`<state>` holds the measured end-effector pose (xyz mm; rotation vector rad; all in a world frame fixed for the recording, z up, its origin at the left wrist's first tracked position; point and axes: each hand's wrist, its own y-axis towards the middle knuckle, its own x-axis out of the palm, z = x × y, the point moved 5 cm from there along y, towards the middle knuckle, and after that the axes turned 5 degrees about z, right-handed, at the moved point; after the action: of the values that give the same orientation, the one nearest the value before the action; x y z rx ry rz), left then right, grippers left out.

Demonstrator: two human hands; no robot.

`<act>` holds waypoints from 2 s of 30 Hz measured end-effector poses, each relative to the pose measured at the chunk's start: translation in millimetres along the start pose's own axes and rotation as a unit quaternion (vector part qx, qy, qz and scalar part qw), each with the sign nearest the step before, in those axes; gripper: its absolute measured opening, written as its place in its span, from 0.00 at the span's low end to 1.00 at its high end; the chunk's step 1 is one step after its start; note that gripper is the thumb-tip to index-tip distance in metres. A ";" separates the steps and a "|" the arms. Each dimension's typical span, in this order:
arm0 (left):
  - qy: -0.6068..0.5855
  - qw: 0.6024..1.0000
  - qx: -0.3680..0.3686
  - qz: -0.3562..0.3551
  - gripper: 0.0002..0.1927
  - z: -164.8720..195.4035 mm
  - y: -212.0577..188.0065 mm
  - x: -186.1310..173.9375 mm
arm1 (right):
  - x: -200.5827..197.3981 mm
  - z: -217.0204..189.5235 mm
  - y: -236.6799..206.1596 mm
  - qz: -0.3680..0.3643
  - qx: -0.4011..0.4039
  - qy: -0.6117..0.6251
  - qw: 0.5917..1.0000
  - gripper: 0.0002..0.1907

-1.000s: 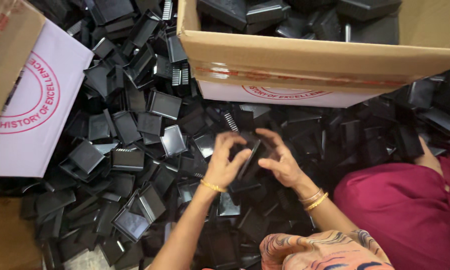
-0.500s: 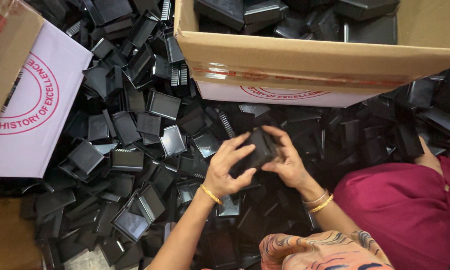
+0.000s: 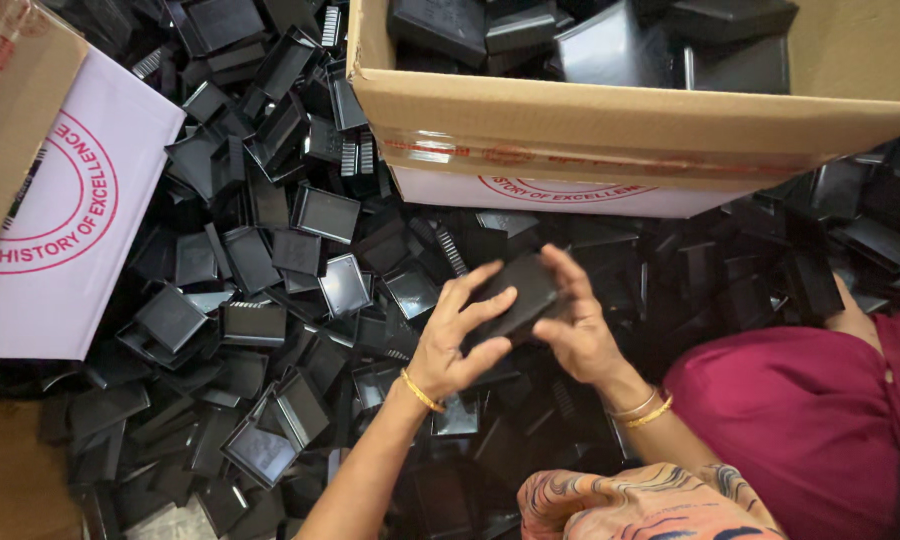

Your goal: The person sits on the floor and repeatedly picks up small black plastic cases from a large pile, turns them over in both hands, and places them into a cardboard box. Another person works nearby doing the same task.

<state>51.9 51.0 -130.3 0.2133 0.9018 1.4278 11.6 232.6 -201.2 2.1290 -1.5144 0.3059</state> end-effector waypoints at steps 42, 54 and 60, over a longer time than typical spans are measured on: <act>0.216 0.880 -0.366 0.211 0.18 -148.6 -66.4 -44.8 | -30.8 75.8 -0.2 0.010 0.190 -0.184 0.964 0.34; -0.092 0.986 -0.128 0.050 0.23 -55.5 -36.1 19.7 | -15.3 46.1 -0.2 -0.018 0.193 0.097 0.976 0.37; -0.054 0.995 -0.086 -0.016 0.25 -43.5 -35.2 23.3 | -19.3 15.4 6.5 -0.109 0.072 -0.094 0.987 0.40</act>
<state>47.9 49.1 -190.8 0.1451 0.6875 1.4413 -2.9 238.7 -221.3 2.4732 -1.3767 0.1443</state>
